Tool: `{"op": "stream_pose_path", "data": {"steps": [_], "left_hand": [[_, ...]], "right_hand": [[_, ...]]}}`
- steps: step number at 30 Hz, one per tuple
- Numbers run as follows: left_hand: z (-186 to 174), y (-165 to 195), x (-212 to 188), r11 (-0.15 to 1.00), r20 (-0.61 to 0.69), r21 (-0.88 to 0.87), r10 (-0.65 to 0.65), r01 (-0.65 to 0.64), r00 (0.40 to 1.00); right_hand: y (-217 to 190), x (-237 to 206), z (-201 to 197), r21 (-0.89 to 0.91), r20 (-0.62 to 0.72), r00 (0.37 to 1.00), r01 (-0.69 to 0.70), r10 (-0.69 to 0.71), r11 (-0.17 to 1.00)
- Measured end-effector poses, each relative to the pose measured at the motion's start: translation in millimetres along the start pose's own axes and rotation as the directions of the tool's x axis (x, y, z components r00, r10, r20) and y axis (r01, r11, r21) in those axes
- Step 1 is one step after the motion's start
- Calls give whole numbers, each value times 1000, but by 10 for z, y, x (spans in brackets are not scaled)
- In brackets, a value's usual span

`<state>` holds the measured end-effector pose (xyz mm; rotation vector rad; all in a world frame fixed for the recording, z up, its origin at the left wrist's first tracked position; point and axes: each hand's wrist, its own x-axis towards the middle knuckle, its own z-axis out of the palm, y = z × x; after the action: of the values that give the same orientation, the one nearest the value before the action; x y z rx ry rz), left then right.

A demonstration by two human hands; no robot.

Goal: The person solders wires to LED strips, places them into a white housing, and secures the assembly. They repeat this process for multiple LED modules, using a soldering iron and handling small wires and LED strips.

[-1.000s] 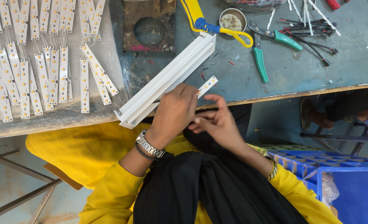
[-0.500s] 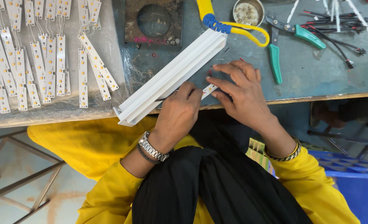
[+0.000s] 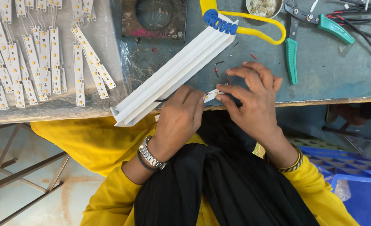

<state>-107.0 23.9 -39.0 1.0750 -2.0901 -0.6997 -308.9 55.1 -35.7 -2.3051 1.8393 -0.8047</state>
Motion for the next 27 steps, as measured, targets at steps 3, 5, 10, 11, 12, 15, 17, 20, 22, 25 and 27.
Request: {"op": "stream_pose_path", "data": {"steps": [3, 5, 10, 11, 12, 15, 17, 20, 22, 25, 27], "left_hand": [[9, 3, -7, 1000, 36, 18, 7, -8, 999], [13, 1, -12, 998, 65, 46, 27, -30, 998], [65, 8, -5, 990, 117, 115, 62, -76, 991], [88, 21, 1, 989, 136, 124, 60, -77, 989], [104, 26, 9, 988, 154, 132, 58, -78, 986], [126, 38, 34, 990, 119, 123, 55, -69, 991], [112, 39, 50, 995, 112, 79, 49, -58, 992], [83, 47, 92, 1000, 104, 12, -8, 7, 995], [61, 53, 133, 998, 105, -28, -54, 57, 993], [28, 62, 205, 992, 128, -61, -106, 115, 986], [11, 68, 248, 987, 159, -62, -134, 145, 978]], "right_hand": [[-4, -34, 25, 12, -13, 999, -29, 29, 1000], [7, -48, 44, 35, -18, 999, -42, 43, 998], [59, -64, 74, 80, -18, 999, -47, 48, 996], [68, -67, 73, 87, -19, 999, -47, 48, 995], [76, -68, 75, 88, -16, 999, -46, 48, 995], [94, -73, 71, 91, -12, 999, -48, 50, 995], [102, -76, 69, 96, -13, 999, -50, 51, 994], [113, -79, 65, 97, -10, 998, -56, 58, 994], [119, -82, 61, 100, -10, 998, -58, 59, 993], [123, -87, 57, 98, -13, 998, -60, 61, 993], [125, -89, 53, 100, -16, 998, -63, 65, 993]]}}
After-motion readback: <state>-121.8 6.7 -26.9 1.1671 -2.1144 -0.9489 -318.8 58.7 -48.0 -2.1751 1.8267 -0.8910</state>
